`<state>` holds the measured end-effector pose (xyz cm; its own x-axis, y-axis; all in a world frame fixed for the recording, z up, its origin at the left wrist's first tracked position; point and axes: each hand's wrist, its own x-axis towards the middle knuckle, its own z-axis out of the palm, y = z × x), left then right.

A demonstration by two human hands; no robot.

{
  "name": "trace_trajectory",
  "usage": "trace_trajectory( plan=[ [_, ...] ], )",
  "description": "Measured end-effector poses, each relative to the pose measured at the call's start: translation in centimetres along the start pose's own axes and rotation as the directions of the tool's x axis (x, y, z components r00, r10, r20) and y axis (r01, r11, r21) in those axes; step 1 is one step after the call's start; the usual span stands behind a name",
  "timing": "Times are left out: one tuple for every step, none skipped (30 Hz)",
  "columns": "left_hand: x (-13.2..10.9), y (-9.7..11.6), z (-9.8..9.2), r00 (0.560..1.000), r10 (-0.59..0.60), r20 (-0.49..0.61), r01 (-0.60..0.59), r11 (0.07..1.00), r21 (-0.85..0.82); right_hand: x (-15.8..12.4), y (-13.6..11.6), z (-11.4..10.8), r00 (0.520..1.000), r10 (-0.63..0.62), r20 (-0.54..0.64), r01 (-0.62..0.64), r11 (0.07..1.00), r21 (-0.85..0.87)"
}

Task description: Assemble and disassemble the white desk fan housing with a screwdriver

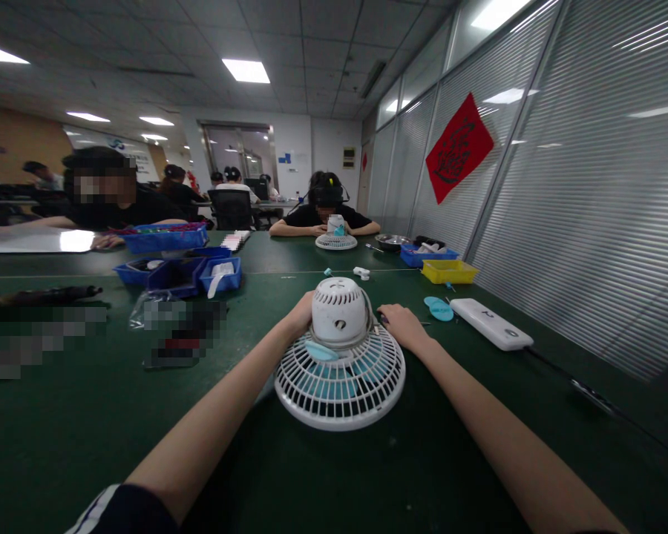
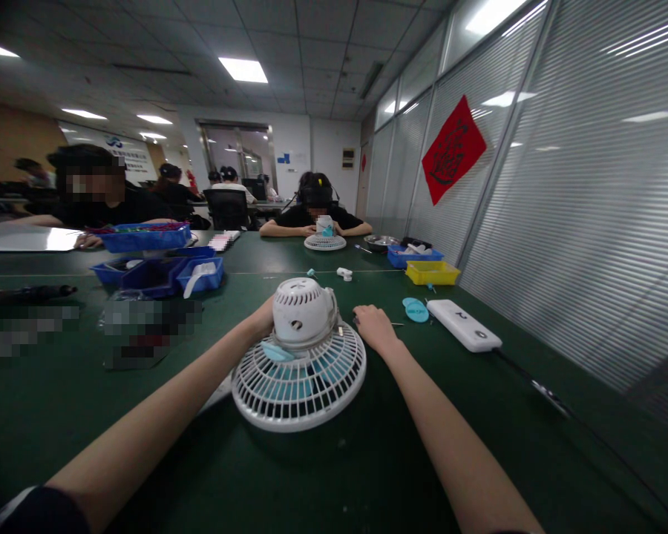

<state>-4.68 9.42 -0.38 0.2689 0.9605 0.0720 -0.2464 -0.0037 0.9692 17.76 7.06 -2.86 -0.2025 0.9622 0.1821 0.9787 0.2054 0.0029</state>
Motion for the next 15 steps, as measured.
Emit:
trace_trajectory(
  plan=[
    [0.01,-0.03,-0.03,1.000,0.007,-0.002,-0.007,1.000,0.001,0.02,0.03,0.01,1.000,-0.001,-0.002,0.001,1.000,-0.001],
    [0.01,-0.06,-0.05,1.000,0.013,-0.004,-0.013,1.000,0.002,0.04,0.07,0.03,1.000,-0.002,-0.003,0.002,1.000,-0.002],
    [0.01,-0.08,-0.07,1.000,0.019,-0.005,-0.019,1.000,0.004,0.06,0.09,0.05,1.000,-0.003,-0.004,0.003,1.000,-0.003],
    [-0.01,-0.09,-0.07,1.000,0.024,-0.005,-0.024,1.000,0.006,0.09,0.11,0.07,1.000,-0.002,-0.005,0.002,1.000,-0.004],
    [-0.04,-0.09,-0.08,1.000,0.028,-0.006,-0.028,1.000,0.008,0.10,0.12,0.08,1.000,-0.001,-0.005,0.001,1.000,-0.005],
    [-0.06,-0.09,-0.07,0.999,0.031,-0.006,-0.031,0.999,0.011,0.11,0.12,0.09,1.000,-0.001,-0.004,0.001,1.000,-0.005],
    [-0.09,-0.08,-0.07,0.999,0.033,-0.005,-0.033,0.999,0.014,0.12,0.12,0.09,1.000,0.000,-0.003,0.000,1.000,-0.005],
    [-0.12,-0.06,-0.06,0.999,0.034,-0.005,-0.034,0.999,0.016,0.11,0.10,0.08,1.000,0.000,-0.002,0.000,1.000,-0.004],
    [-0.14,-0.05,-0.06,0.999,0.035,-0.004,-0.035,0.999,0.019,0.10,0.08,0.07,1.000,0.000,-0.001,0.000,1.000,-0.004],
    [-0.15,-0.04,-0.07,0.999,0.036,-0.002,-0.035,0.999,0.021,0.09,0.06,0.05,1.000,-0.001,0.000,0.001,1.000,-0.004],
    [-0.14,-0.04,-0.08,0.999,0.035,-0.001,-0.035,0.999,0.023,0.08,0.05,0.03,1.000,0.000,0.001,0.000,1.000,-0.003],
    [-0.13,-0.05,-0.10,0.999,0.036,-0.001,-0.036,0.999,0.025,0.06,0.04,0.01,1.000,0.000,0.002,0.000,1.000,-0.003],
    [-0.10,-0.07,-0.13,0.999,0.037,-0.003,-0.037,0.999,0.027,0.06,0.03,-0.01,1.000,0.000,0.003,0.000,1.000,-0.004],
    [-0.06,-0.09,-0.16,0.999,0.038,-0.006,-0.038,0.999,0.030,0.05,0.03,-0.02,1.000,0.001,0.004,0.000,1.000,-0.004],
    [-0.03,-0.11,-0.18,0.999,0.039,-0.009,-0.039,0.999,0.033,0.05,0.04,-0.02,1.000,0.001,0.004,-0.001,1.000,-0.005]
  ],
)
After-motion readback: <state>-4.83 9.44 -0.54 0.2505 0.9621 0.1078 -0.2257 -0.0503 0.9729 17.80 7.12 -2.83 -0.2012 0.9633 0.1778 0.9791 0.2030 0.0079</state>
